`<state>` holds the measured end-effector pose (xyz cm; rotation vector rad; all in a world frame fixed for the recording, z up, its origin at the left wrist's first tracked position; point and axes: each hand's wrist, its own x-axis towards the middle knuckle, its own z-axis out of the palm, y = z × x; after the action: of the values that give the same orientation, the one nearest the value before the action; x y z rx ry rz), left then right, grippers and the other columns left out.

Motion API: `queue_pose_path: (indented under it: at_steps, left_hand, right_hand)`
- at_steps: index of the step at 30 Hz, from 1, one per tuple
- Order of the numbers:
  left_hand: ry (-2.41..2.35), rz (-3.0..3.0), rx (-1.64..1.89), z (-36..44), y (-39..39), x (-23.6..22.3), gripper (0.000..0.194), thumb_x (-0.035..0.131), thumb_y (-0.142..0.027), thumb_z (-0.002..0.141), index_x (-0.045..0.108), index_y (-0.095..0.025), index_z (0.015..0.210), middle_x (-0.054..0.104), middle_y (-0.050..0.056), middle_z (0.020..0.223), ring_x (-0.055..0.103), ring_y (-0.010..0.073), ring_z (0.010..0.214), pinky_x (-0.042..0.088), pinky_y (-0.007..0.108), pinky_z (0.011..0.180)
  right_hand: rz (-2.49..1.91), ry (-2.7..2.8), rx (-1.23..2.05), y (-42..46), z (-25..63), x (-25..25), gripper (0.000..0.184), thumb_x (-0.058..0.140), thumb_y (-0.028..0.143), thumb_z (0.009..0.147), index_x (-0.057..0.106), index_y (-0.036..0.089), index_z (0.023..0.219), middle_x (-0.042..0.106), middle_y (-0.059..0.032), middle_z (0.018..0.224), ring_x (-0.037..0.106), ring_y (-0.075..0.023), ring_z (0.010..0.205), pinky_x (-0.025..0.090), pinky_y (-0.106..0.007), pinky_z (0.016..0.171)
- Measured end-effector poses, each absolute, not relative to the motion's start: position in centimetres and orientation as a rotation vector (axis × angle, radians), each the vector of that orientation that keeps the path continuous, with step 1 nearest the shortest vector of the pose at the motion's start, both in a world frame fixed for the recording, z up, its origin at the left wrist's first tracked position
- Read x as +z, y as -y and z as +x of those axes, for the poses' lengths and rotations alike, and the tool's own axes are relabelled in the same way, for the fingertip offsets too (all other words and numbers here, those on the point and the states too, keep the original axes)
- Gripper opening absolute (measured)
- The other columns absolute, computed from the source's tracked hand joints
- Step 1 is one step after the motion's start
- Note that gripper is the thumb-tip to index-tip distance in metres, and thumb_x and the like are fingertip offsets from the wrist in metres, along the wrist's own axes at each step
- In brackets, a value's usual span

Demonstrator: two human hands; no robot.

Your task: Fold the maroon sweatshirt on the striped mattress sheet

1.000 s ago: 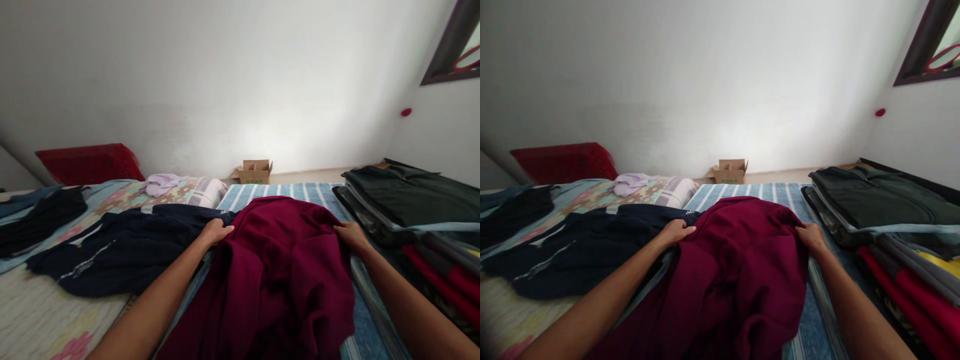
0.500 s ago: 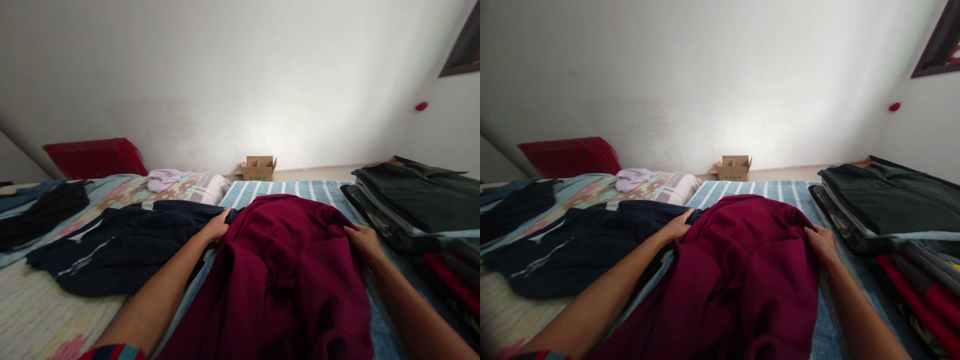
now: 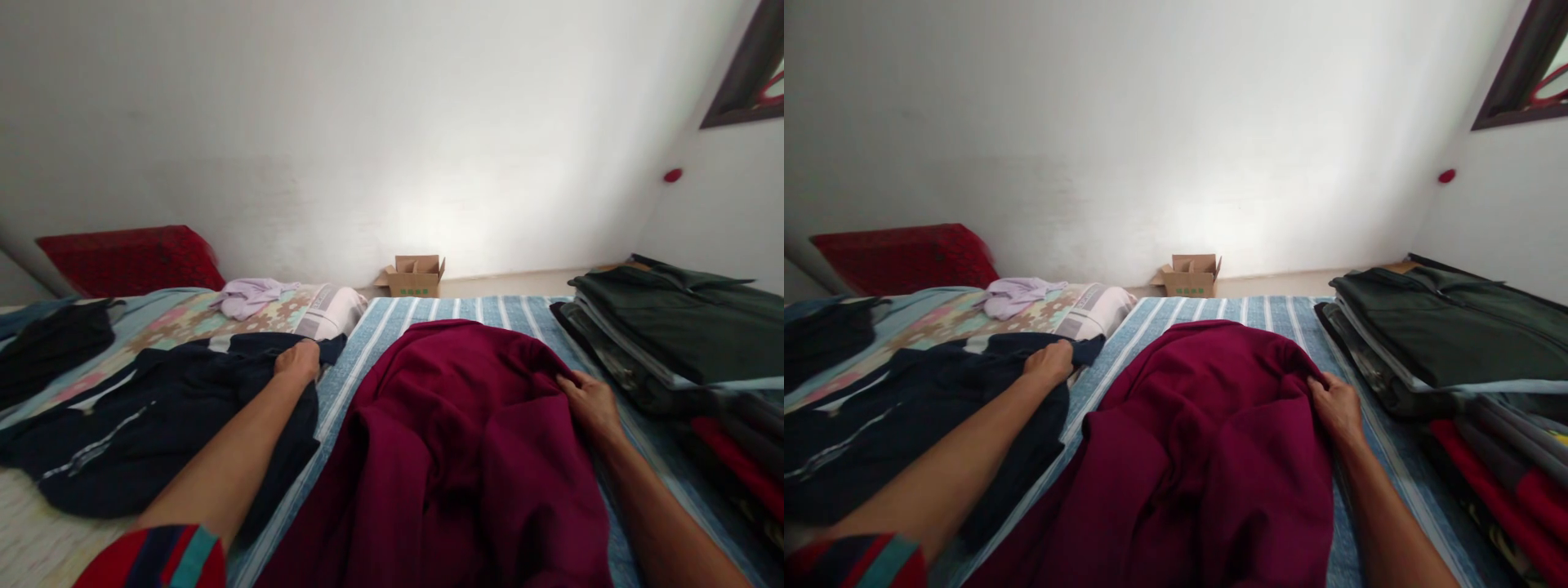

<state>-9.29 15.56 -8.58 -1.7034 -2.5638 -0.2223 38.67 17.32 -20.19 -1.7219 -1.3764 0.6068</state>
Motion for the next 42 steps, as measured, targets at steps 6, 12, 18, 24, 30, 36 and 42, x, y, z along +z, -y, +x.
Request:
queue_pose_path:
  at_steps: [6, 12, 18, 24, 30, 36, 42]
  left_hand:
    - [2.413, -1.856, -0.244, -4.8, -15.6, -10.3, 0.03, 0.046, -0.033, 0.085, 0.058, -0.014, 0.104, 0.062, 0.017, 0.109, 0.057, 0.0318, 0.106, 0.042, 0.038, 0.088]
    - [2.625, -2.102, -0.469, -1.7, -16.4, -11.9, 0.029, 0.059, -0.044, 0.073, 0.068, -0.017, 0.068, 0.068, 0.003, 0.067, 0.065, 0.0229, 0.068, 0.047, 0.027, 0.06]
    - [2.516, -1.937, -0.502, -2.2, -19.8, -9.2, 0.025, 0.05, -0.03, 0.081, 0.069, -0.014, 0.086, 0.07, 0.011, 0.087, 0.065, 0.0241, 0.082, 0.047, 0.029, 0.071]
    - [2.267, -1.869, -0.365, -2.9, -24.3, -4.5, 0.039, 0.031, -0.036, 0.092, 0.055, -0.018, 0.117, 0.059, 0.015, 0.118, 0.052, 0.0299, 0.113, 0.038, 0.038, 0.092]
    - [2.291, -1.932, -0.096, -2.0, -23.9, -8.3, 0.033, 0.048, -0.027, 0.084, 0.054, -0.016, 0.115, 0.061, 0.015, 0.111, 0.059, 0.0278, 0.101, 0.044, 0.035, 0.083]
    - [2.092, -2.086, -0.055, -1.5, -20.2, -8.9, 0.036, 0.049, -0.024, 0.082, 0.052, -0.015, 0.116, 0.054, 0.014, 0.123, 0.05, 0.0274, 0.114, 0.04, 0.036, 0.094]
    - [2.076, -2.323, -0.155, -3.7, -11.5, -7.4, 0.037, 0.046, -0.033, 0.081, 0.056, -0.015, 0.112, 0.06, 0.012, 0.117, 0.054, 0.0255, 0.11, 0.039, 0.033, 0.096]
  right_hand:
    - [-1.686, 1.269, 0.793, -17.5, 38.9, -19.8, 0.05, 0.055, 0.046, 0.07, 0.068, 0.01, 0.101, 0.072, -0.0105, 0.081, 0.066, -0.0269, 0.076, 0.047, -0.03, 0.061]
    - [-1.632, 1.086, 0.979, -17.7, 39.0, -19.3, 0.052, 0.059, 0.053, 0.069, 0.069, 0.01, 0.096, 0.071, -0.0089, 0.073, 0.066, -0.0244, 0.066, 0.048, -0.029, 0.053]
    - [-1.577, 0.906, 0.861, -18.9, 39.1, -17.4, 0.042, 0.063, 0.042, 0.066, 0.07, 0.009, 0.092, 0.068, -0.0076, 0.07, 0.062, -0.0213, 0.063, 0.047, -0.027, 0.052]
    - [-1.511, 0.943, 0.527, -21.3, 39.8, -14.9, 0.049, 0.057, 0.049, 0.071, 0.069, 0.009, 0.097, 0.065, -0.0052, 0.072, 0.056, -0.0163, 0.06, 0.043, -0.024, 0.052]
    - [-1.785, 1.266, 0.504, -22.6, 39.2, -17.0, 0.038, 0.049, 0.041, 0.075, 0.071, 0.01, 0.077, 0.061, -0.0048, 0.056, 0.057, -0.0193, 0.059, 0.041, -0.026, 0.055]
    - [-1.903, 1.348, 0.535, -21.4, 39.1, -18.3, 0.034, 0.053, 0.035, 0.072, 0.071, 0.01, 0.086, 0.068, -0.0105, 0.076, 0.062, -0.0258, 0.078, 0.044, -0.031, 0.067]
    - [-1.892, 1.296, 0.691, -17.8, 38.5, -16.5, 0.057, 0.06, 0.043, 0.071, 0.058, 0.01, 0.117, 0.068, -0.0112, 0.078, 0.063, -0.0236, 0.069, 0.048, -0.031, 0.058]
